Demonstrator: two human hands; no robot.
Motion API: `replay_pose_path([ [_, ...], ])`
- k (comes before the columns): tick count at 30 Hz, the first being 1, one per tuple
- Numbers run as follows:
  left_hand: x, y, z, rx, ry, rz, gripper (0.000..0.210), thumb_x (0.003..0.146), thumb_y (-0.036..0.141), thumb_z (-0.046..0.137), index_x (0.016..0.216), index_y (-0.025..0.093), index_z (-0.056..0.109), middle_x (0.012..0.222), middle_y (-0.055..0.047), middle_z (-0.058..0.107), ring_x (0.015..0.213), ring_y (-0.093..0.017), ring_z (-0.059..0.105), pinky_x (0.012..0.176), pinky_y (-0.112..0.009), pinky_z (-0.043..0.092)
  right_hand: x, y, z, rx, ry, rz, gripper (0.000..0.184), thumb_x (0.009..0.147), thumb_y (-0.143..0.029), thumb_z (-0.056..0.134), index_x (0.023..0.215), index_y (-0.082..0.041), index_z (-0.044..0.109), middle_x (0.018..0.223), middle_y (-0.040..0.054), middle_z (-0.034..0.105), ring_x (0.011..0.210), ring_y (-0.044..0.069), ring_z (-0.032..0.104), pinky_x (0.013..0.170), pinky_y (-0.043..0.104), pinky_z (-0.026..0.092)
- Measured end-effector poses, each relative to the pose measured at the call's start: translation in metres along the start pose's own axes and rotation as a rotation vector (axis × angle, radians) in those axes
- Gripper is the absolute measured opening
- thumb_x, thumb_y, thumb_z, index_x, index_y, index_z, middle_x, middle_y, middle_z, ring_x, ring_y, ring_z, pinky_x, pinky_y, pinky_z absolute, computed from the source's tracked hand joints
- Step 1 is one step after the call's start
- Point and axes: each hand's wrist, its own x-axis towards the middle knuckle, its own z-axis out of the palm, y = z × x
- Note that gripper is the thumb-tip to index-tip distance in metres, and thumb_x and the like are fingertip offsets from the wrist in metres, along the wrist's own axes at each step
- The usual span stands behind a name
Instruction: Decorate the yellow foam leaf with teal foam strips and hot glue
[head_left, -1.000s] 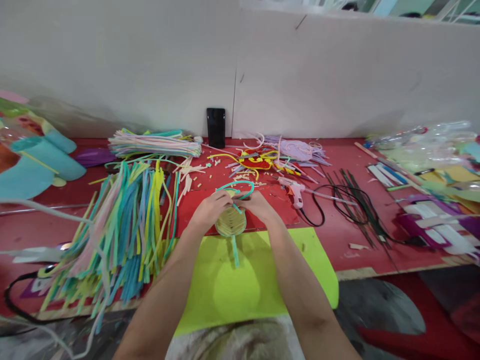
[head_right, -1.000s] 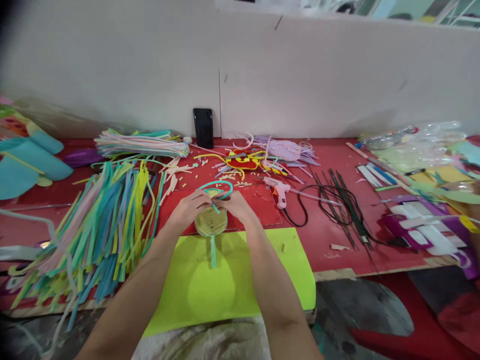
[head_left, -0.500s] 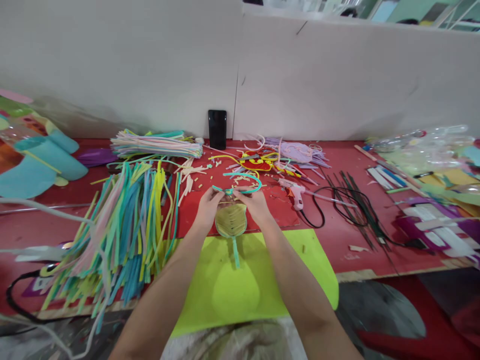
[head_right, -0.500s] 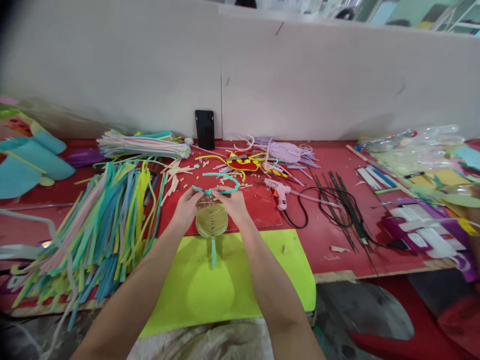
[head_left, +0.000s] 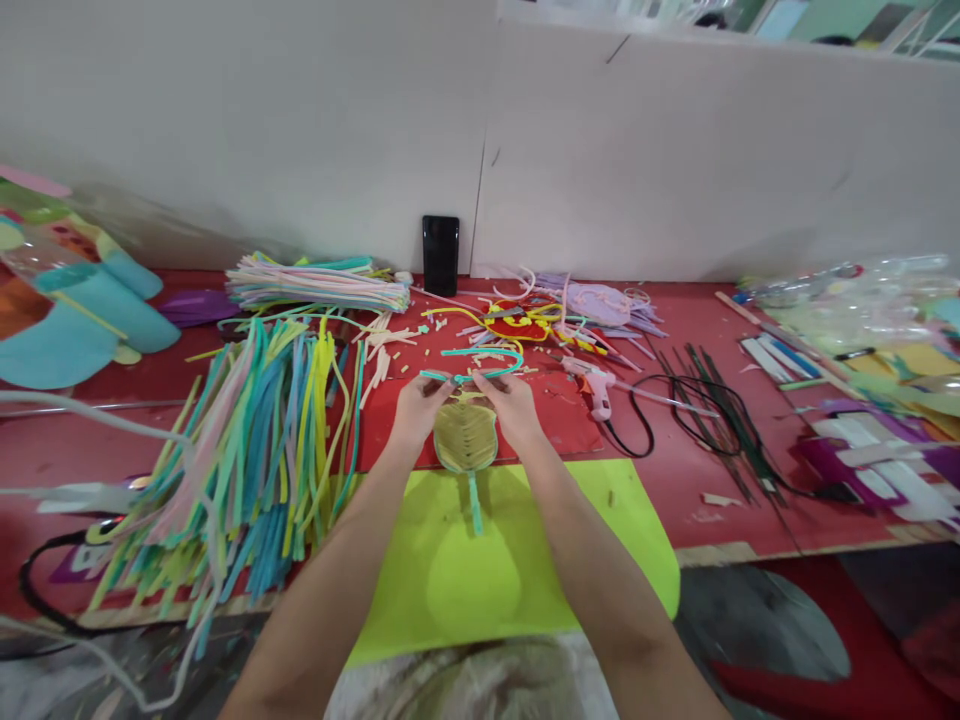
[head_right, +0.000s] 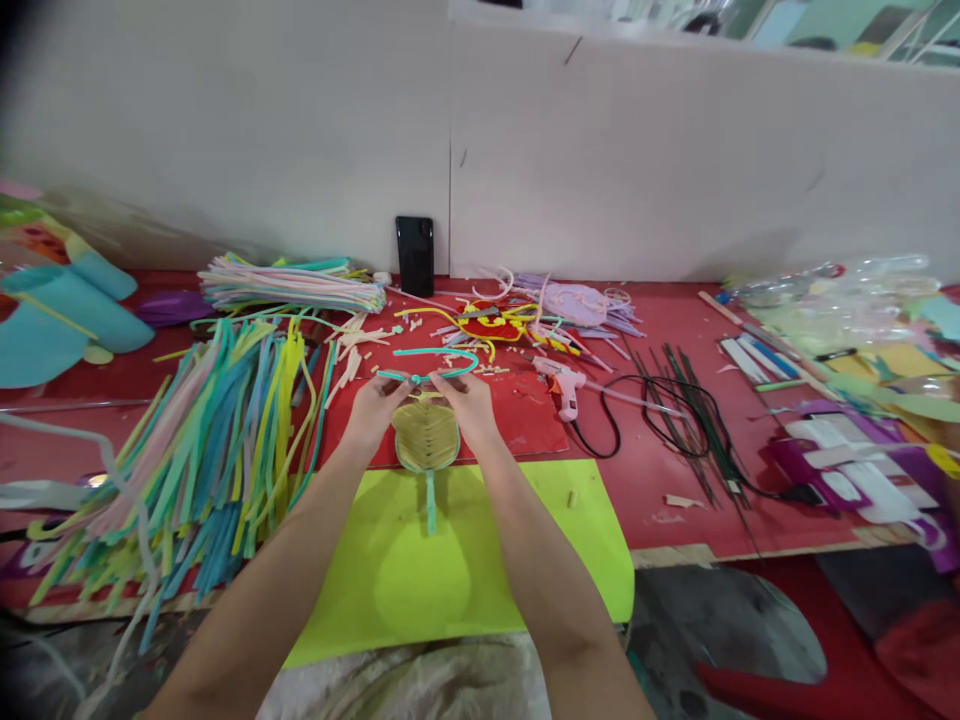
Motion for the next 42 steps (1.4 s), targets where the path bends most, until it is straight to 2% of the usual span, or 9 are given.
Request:
replay_pose_path([
  [4, -0.001, 0.0, 0.003, -0.004, -0.011, 0.026, 0.03, 0.064, 0.037, 0.074, 0.084, 0.016, 0.066, 0.081, -0.004, 0.07, 0.074, -0.016, 0.065, 0.073, -0.029, 0.053, 0.001, -0.001, 0.001, -0.059, 0.086, -0.033, 0.029, 0.062, -0.043, 0.076, 0.075, -0.018, 0.067, 0.073, 0.0026, 0.071, 0.074, 0.02, 0.068, 0.059, 0.03, 0.056],
  [7, -0.003, 0.004, 0.005, -0.008, -0.004, 0.056, 0.031, 0.063, 0.037, 0.075, 0.085, 0.017, 0.067, 0.082, -0.003, 0.07, 0.075, -0.015, 0.065, 0.073, -0.028, 0.053, 0.001, -0.003, 0.001, -0.107, 0.105, -0.039, 0.031, 0.063, -0.045, 0.075, 0.074, -0.018, 0.067, 0.074, 0.0031, 0.071, 0.074, 0.02, 0.068, 0.06, 0.031, 0.057],
  [13, -0.004, 0.006, 0.005, -0.041, 0.059, 0.043, 0.029, 0.064, 0.039, 0.075, 0.079, 0.016, 0.066, 0.068, -0.001, 0.068, 0.063, -0.013, 0.064, 0.069, -0.028, 0.052, -0.002, -0.004, 0.002, -0.151, 0.017, -0.046, 0.031, 0.063, -0.045, 0.075, 0.078, -0.017, 0.069, 0.075, 0.0031, 0.071, 0.073, 0.019, 0.067, 0.064, 0.033, 0.058],
  [18, -0.003, 0.005, 0.005, -0.049, 0.036, 0.063, 0.025, 0.066, 0.036, 0.074, 0.078, 0.016, 0.066, 0.07, 0.0, 0.067, 0.063, -0.012, 0.062, 0.068, -0.026, 0.051, -0.002, -0.001, 0.001, -0.197, -0.015, -0.085, 0.029, 0.065, -0.044, 0.073, 0.079, -0.018, 0.071, 0.079, 0.0027, 0.071, 0.072, 0.019, 0.066, 0.065, 0.032, 0.058],
  [25, -0.006, 0.013, 0.004, 0.058, 0.037, 0.094, 0.024, 0.067, 0.037, 0.073, 0.078, 0.017, 0.066, 0.074, -0.001, 0.067, 0.068, -0.013, 0.062, 0.071, -0.027, 0.05, -0.003, -0.002, 0.0, -0.275, -0.015, -0.117, 0.025, 0.066, -0.042, 0.072, 0.075, -0.019, 0.07, 0.08, 0.0033, 0.071, 0.072, 0.019, 0.067, 0.066, 0.032, 0.057],
  [32, -0.002, 0.013, -0.005, 0.195, -0.03, 0.089, 0.017, 0.069, 0.034, 0.071, 0.074, 0.017, 0.068, 0.072, -0.002, 0.069, 0.068, -0.016, 0.064, 0.07, -0.028, 0.051, -0.001, 0.0, -0.001, -0.261, -0.048, -0.124, 0.025, 0.067, -0.044, 0.072, 0.073, -0.02, 0.069, 0.08, 0.003, 0.07, 0.069, 0.019, 0.067, 0.07, 0.034, 0.057],
  [38, 0.0, 0.01, -0.007, 0.227, -0.077, 0.079, 0.021, 0.07, 0.037, 0.071, 0.077, 0.017, 0.07, 0.075, -0.004, 0.07, 0.069, -0.017, 0.065, 0.071, -0.029, 0.051, 0.0, 0.002, -0.003, -0.239, -0.056, -0.088, 0.024, 0.066, -0.041, 0.074, 0.074, -0.02, 0.07, 0.075, 0.0019, 0.071, 0.069, 0.019, 0.069, 0.075, 0.036, 0.056],
  [42, 0.0, 0.013, -0.008, 0.274, -0.103, 0.089, 0.023, 0.068, 0.038, 0.072, 0.077, 0.017, 0.07, 0.071, -0.003, 0.069, 0.065, -0.017, 0.063, 0.068, -0.029, 0.05, 0.0, 0.001, -0.003, -0.302, -0.067, -0.105, 0.022, 0.067, -0.041, 0.073, 0.074, -0.02, 0.07, 0.076, 0.0025, 0.072, 0.069, 0.019, 0.068, 0.073, 0.034, 0.056],
])
